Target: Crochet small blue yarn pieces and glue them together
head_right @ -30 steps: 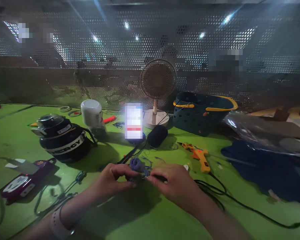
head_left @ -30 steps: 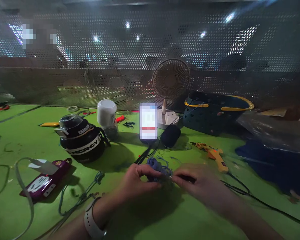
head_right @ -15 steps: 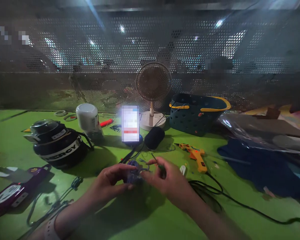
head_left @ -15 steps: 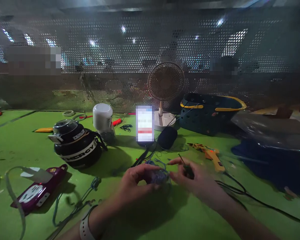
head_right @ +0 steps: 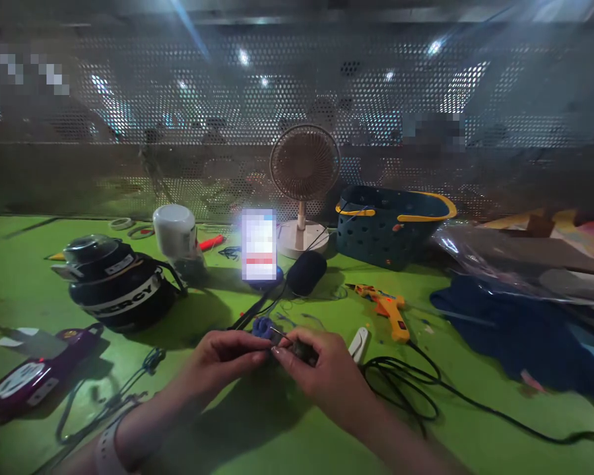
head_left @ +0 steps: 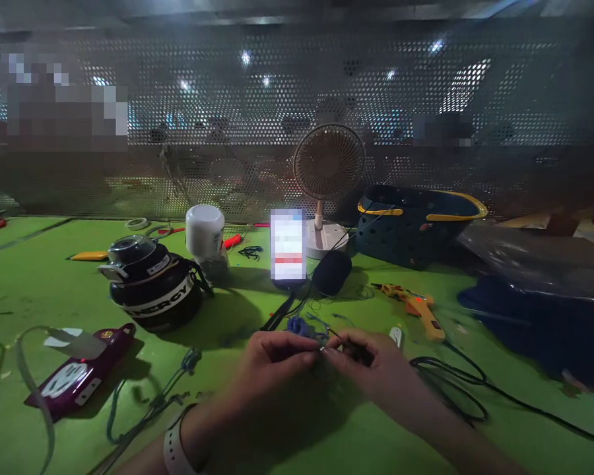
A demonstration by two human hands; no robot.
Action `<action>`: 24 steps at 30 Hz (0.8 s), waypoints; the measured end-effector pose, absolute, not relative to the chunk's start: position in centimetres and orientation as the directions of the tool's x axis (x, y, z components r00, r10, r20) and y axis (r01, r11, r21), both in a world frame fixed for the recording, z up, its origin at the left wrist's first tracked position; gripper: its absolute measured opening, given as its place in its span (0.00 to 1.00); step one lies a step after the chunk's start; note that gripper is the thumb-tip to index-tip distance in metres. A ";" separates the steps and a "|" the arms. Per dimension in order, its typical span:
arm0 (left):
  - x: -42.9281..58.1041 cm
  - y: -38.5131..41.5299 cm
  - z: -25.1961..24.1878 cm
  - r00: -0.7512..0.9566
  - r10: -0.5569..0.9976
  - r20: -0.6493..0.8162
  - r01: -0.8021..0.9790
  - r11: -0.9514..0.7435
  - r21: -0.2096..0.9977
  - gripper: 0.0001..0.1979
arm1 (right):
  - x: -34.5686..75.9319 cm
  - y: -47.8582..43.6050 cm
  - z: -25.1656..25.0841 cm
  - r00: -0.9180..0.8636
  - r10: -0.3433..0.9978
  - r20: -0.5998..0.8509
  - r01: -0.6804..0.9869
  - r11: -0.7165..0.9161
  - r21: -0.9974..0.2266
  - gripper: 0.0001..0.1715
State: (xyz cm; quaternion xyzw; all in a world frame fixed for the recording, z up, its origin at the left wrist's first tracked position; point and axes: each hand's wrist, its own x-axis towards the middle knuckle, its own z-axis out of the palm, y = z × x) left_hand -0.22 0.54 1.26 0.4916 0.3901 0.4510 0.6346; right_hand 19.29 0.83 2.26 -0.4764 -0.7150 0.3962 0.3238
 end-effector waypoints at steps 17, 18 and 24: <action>0.2 0.4 1.8 0.247 0.939 -0.238 -0.281 0.304 0.910 0.14 | 19.2 0.2 1.3 -0.512 0.611 0.604 0.551 0.773 -0.315 0.10; 0.2 0.4 1.8 0.243 0.937 -0.252 -0.294 0.319 0.901 0.14 | 19.1 0.2 1.0 -0.544 0.562 0.624 0.550 0.800 -0.241 0.11; 0.1 0.6 1.6 0.214 0.929 -0.302 -0.341 0.360 0.868 0.16 | 19.1 -0.5 1.9 -0.607 0.496 0.620 0.495 0.847 -0.194 0.10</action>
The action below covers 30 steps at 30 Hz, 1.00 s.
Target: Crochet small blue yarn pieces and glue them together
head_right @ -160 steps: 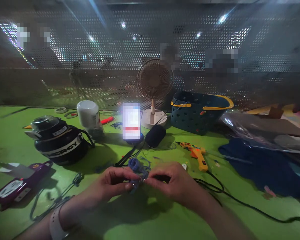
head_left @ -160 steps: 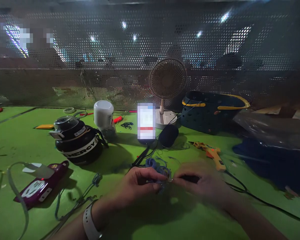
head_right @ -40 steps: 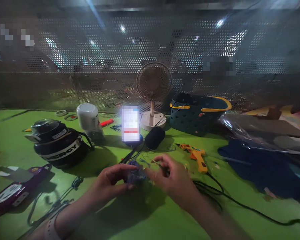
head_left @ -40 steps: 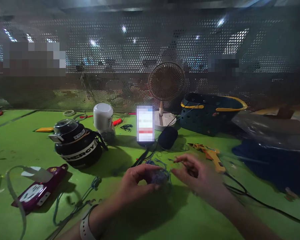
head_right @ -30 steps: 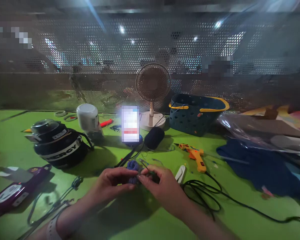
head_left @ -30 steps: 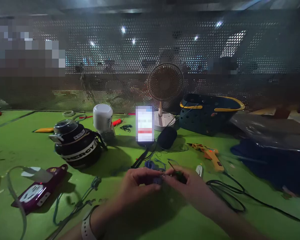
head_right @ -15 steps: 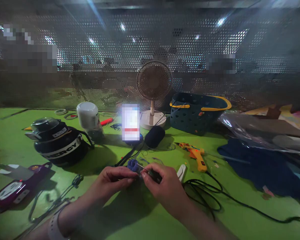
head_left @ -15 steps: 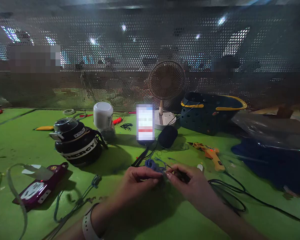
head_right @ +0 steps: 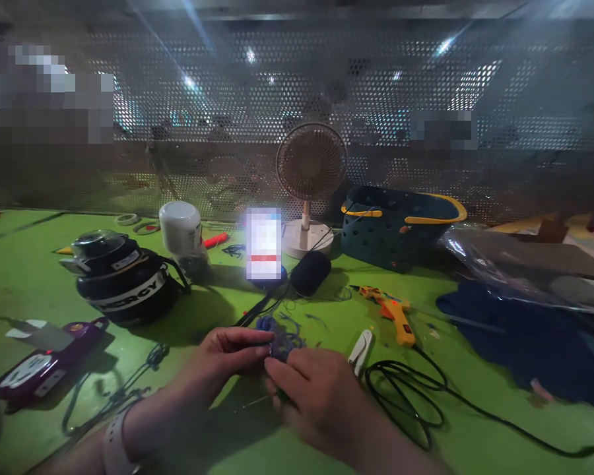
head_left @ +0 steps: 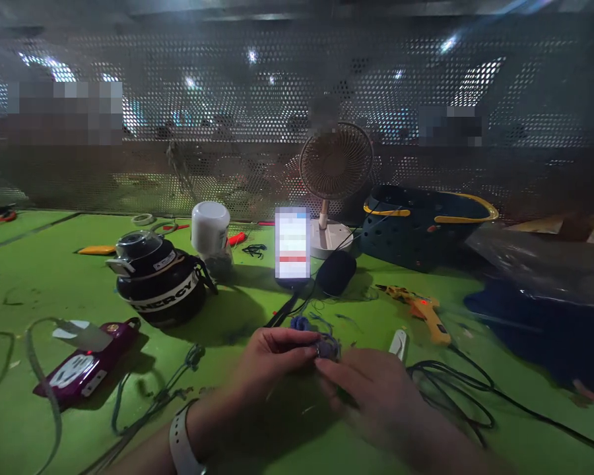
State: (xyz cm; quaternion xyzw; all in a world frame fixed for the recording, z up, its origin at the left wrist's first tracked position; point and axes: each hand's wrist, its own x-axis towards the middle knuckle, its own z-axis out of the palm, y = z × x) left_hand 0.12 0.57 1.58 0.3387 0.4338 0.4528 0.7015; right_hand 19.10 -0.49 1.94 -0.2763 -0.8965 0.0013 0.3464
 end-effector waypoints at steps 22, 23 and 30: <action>-0.1 0.7 1.8 0.114 0.959 -0.261 -0.305 0.284 0.909 0.14 | 20.9 1.2 3.5 -0.459 0.766 0.449 0.722 0.617 -0.314 0.19; -0.1 0.7 1.8 0.108 0.959 -0.264 -0.301 0.284 0.910 0.14 | 20.8 1.1 3.5 -0.464 0.762 0.451 0.718 0.622 -0.312 0.19; -0.3 0.8 1.4 0.118 0.967 -0.226 -0.254 0.250 0.934 0.10 | 20.5 0.9 3.5 -0.488 0.747 0.451 0.702 0.643 -0.306 0.20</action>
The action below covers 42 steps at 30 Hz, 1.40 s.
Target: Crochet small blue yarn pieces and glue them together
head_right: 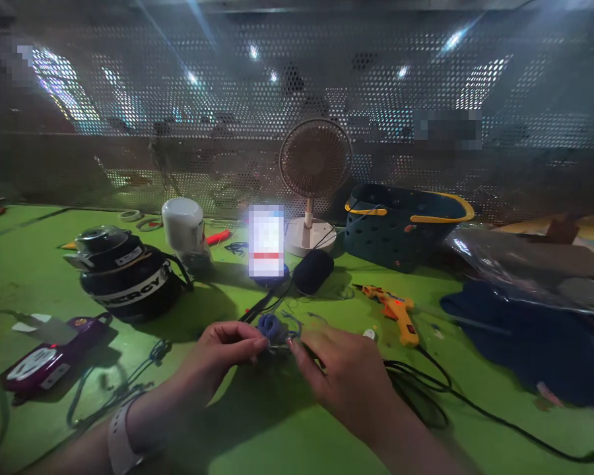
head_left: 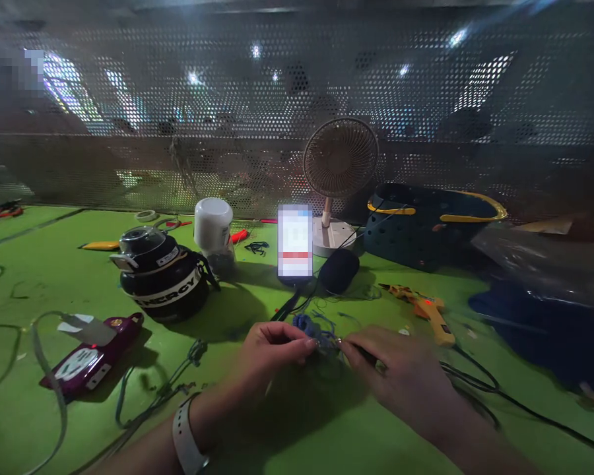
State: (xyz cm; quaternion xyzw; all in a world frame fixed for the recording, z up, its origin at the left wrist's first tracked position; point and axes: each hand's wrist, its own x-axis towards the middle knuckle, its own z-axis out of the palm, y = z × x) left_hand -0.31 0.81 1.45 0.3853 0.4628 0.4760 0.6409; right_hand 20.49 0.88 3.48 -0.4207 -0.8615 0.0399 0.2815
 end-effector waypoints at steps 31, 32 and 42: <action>-0.1 0.7 1.9 0.151 0.945 -0.289 -0.374 0.325 0.869 0.12 | 20.9 1.2 3.4 -0.474 0.732 0.490 0.697 0.652 -0.300 0.20; -0.1 0.7 1.9 0.149 0.947 -0.283 -0.378 0.319 0.869 0.12 | 20.9 1.2 3.4 -0.476 0.727 0.494 0.693 0.656 -0.298 0.20; -0.1 0.7 1.9 0.160 0.958 -0.239 -0.423 0.286 0.860 0.13 | 20.8 1.2 3.2 -0.471 0.705 0.530 0.694 0.667 -0.272 0.19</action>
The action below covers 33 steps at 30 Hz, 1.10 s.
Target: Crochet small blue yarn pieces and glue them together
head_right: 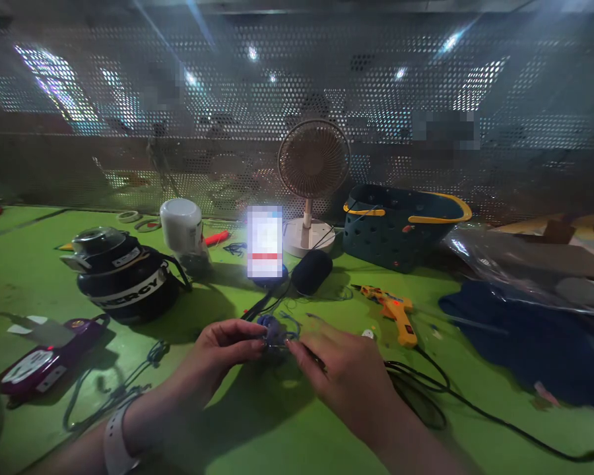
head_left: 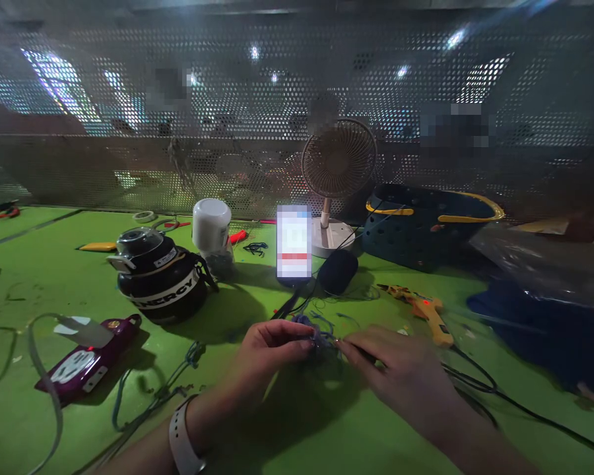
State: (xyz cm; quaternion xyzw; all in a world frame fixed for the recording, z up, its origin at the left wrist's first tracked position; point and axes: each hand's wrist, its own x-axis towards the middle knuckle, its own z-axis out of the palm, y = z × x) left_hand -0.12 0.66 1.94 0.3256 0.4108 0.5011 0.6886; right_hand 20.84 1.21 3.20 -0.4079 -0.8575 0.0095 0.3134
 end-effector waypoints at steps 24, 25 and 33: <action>0.3 0.6 1.5 0.114 0.968 -0.222 -0.478 0.250 0.842 0.11 | 20.2 0.9 2.7 -0.427 0.718 0.549 0.718 0.639 -0.276 0.24; 0.3 0.6 1.4 0.116 0.968 -0.223 -0.483 0.251 0.839 0.11 | 20.1 0.9 2.7 -0.427 0.714 0.555 0.712 0.644 -0.281 0.24; 0.1 0.7 1.1 0.076 0.967 -0.244 -0.482 0.250 0.840 0.11 | 20.1 0.9 2.9 -0.393 0.717 0.576 0.696 0.641 -0.323 0.23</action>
